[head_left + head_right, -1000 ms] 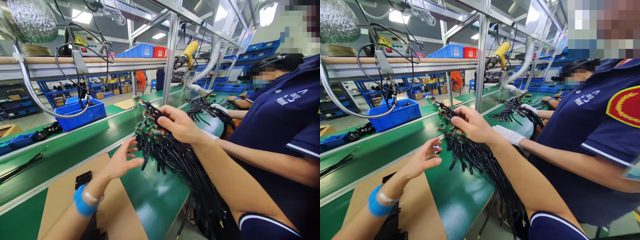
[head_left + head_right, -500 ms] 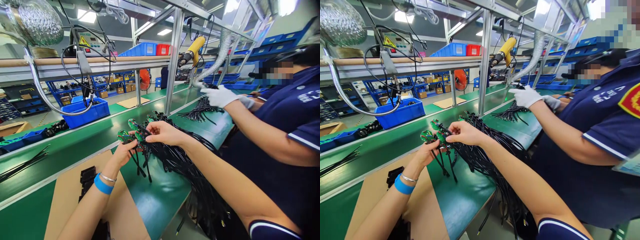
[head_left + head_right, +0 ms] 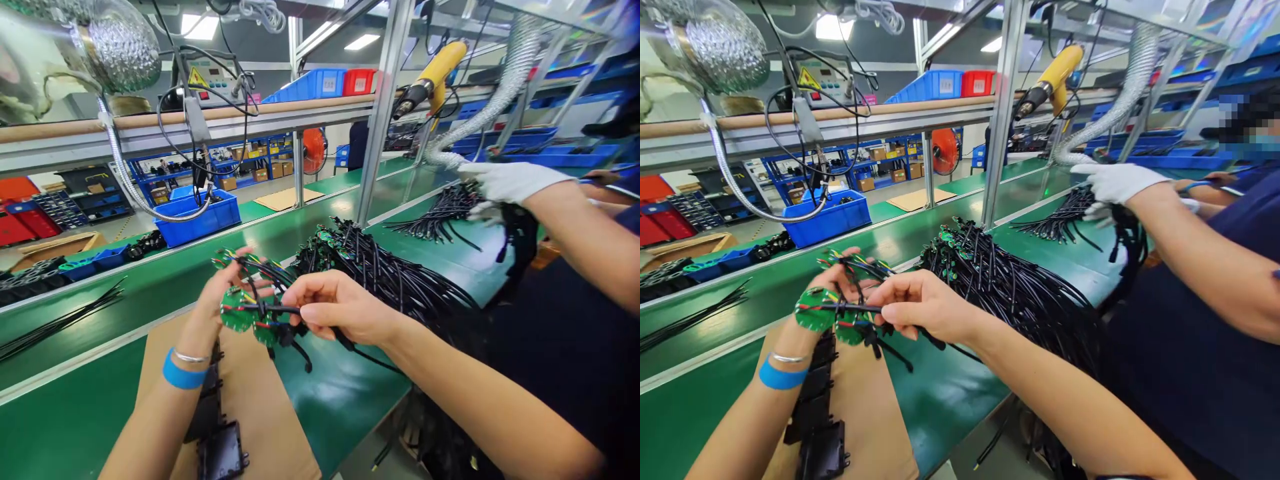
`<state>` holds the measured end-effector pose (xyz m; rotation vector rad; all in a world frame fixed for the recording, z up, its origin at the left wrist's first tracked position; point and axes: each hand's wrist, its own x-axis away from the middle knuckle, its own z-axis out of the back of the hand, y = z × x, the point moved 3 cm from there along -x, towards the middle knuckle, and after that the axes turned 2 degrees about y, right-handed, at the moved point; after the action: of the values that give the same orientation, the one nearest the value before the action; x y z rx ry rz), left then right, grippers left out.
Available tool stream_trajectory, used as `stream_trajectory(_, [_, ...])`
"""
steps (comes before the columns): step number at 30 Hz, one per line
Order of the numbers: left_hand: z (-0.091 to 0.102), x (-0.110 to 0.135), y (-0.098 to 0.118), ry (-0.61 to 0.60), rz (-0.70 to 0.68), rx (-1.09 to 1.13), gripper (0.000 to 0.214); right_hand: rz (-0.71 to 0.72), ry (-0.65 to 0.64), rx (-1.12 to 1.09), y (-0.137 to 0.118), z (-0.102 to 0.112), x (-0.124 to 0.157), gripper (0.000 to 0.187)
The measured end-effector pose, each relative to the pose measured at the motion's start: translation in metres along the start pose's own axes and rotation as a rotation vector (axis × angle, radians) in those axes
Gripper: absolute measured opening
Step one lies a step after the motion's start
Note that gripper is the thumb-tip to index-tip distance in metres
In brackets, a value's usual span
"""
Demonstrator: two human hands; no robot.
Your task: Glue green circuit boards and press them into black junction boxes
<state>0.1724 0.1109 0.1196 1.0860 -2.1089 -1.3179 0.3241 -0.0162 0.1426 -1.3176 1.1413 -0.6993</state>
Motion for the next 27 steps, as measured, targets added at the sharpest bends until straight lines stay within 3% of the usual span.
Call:
stream_trajectory(2, [0.017,0.015,0.044,0.112,-0.148,-0.016,0.033,0.021,0.044,-0.034,0.008,-0.004,0.000,0.025])
stream_trajectory(5, [0.041,0.055,0.105,0.278,-0.347,-0.103,0.032,0.113,0.360,0.135,0.030,0.023,-0.012,0.025])
stream_trajectory(7, [0.050,0.087,0.132,0.352,-0.420,-0.172,0.033,0.136,0.549,0.340,0.050,0.047,-0.030,0.028])
stream_trajectory(9, [0.053,0.116,0.145,0.392,-0.484,-0.228,0.033,0.119,0.576,0.450,0.071,0.060,-0.052,0.029])
stream_trajectory(11, [0.050,0.137,0.148,0.396,-0.543,-0.267,0.031,0.109,0.552,0.494,0.083,0.056,-0.071,0.030])
stream_trajectory(13, [0.042,0.148,0.143,0.382,-0.576,-0.293,0.027,0.109,0.494,0.536,0.084,0.033,-0.077,0.034])
stream_trajectory(15, [0.032,0.152,0.135,0.363,-0.617,-0.307,0.022,0.119,0.283,0.541,0.078,-0.009,-0.072,0.050])
stream_trajectory(17, [0.023,0.154,0.128,0.347,-0.742,-0.313,0.011,0.147,-0.022,0.527,0.068,-0.061,-0.060,0.081])
stream_trajectory(18, [0.020,0.155,0.126,0.345,-0.819,-0.320,0.009,0.154,-0.088,0.570,0.063,-0.083,-0.055,0.100])
stream_trajectory(19, [0.019,0.157,0.124,0.344,-0.881,-0.333,0.012,0.181,-0.066,0.609,0.058,-0.099,-0.051,0.105])
stream_trajectory(21, [0.023,0.159,0.118,0.346,-0.910,-0.397,0.013,0.216,0.032,0.651,0.046,-0.117,-0.050,0.075])
stream_trajectory(23, [0.034,0.159,0.110,0.301,-0.885,-0.489,0.039,0.189,0.058,0.601,0.033,-0.120,-0.057,0.039])
stream_trajectory(25, [0.047,0.153,0.096,0.147,-0.874,-0.533,0.077,0.113,-0.021,0.486,0.017,-0.119,-0.066,0.030])
stream_trajectory(27, [0.059,0.142,0.074,-0.057,-0.780,-0.514,0.089,0.048,-0.122,0.365,0.000,-0.120,-0.074,0.030])
